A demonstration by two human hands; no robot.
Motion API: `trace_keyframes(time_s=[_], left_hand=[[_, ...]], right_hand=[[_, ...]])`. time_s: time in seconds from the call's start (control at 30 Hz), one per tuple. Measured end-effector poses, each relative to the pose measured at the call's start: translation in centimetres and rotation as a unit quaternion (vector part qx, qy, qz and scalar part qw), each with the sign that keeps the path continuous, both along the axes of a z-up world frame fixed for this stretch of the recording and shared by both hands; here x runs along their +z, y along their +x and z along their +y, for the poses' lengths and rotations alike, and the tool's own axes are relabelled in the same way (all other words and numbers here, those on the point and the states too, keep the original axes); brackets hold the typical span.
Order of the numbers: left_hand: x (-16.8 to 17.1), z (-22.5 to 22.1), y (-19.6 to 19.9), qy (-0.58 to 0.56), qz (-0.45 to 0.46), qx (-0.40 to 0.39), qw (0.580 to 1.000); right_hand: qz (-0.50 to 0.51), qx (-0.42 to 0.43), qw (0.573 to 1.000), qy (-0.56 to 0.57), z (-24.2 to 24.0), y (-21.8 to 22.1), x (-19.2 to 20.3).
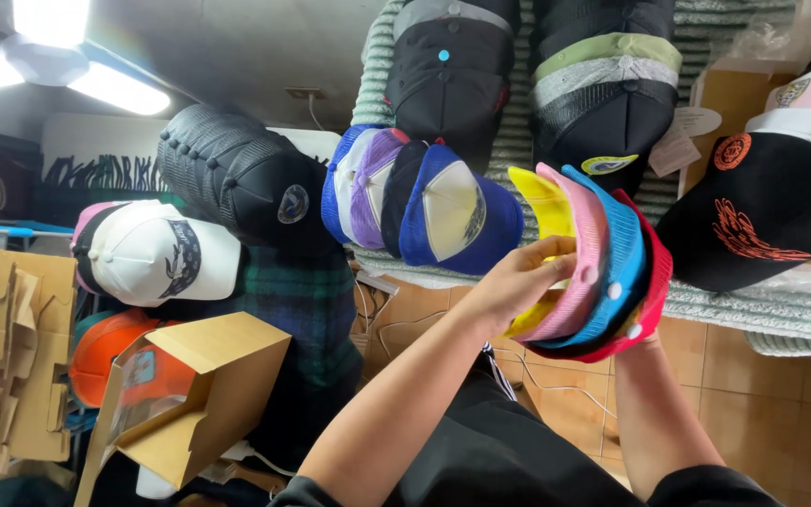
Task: A person uses a handheld steamer and a brush to clean and shape baseball caps before placing them into cardboard display boxes.
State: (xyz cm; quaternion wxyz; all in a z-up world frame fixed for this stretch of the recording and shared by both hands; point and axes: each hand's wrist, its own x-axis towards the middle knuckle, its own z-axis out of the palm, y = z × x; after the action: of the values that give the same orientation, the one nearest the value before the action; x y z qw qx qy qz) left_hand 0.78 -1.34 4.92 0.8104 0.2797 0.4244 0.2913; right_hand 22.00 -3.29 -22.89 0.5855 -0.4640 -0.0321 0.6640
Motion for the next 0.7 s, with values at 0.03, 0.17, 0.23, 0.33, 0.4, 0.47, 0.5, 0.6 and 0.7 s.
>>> trace_keyframes(time_s=[0.03,0.17,0.23,0.33,0.4,0.47,0.5,0.6,0.7], left_hand=[[-1.0,0.1,0.0,0.001,0.0,0.002,1.0],[-1.7,0.8,-1.2,0.085,0.04,0.017,0.995],[-0.2,1.0,-2.3,0.115,0.065,-0.016,0.991],[1.5,0.9,-3.1,0.168,0.149,-0.117,0.967],[1.6,1.1,-3.4,0.248,0.298,-0.101,0.916],[2.2,0.9,-5.5,0.219,0.327,-0.032,0.919],[2.5,0.9,-6.6,0.187,0.354,0.033,0.916],[-0.7,0.8,-12.1,0.193,0.251,0.186,0.93],[2.8,-2.0,-16.8,0.191,0.096,0.312,0.926]], right_hand=[[-0.002,-0.001,1.0,-0.001,0.0,0.0,-0.1],[-0.011,-0.007,1.0,-0.008,0.7,0.1,-0.6],[-0.015,-0.012,1.0,-0.014,0.9,-0.2,-0.4],[-0.024,-0.021,0.999,-0.026,0.1,-0.2,0.6],[-0.032,-0.024,0.999,-0.027,-0.1,0.2,1.6],[-0.04,-0.025,0.999,-0.028,0.3,0.4,2.1],[-0.043,-0.025,0.998,-0.028,0.6,0.3,2.3],[-0.048,-0.024,0.998,-0.029,1.3,-0.1,2.7],[-0.048,-0.014,0.998,-0.032,2.4,-1.6,2.9]])
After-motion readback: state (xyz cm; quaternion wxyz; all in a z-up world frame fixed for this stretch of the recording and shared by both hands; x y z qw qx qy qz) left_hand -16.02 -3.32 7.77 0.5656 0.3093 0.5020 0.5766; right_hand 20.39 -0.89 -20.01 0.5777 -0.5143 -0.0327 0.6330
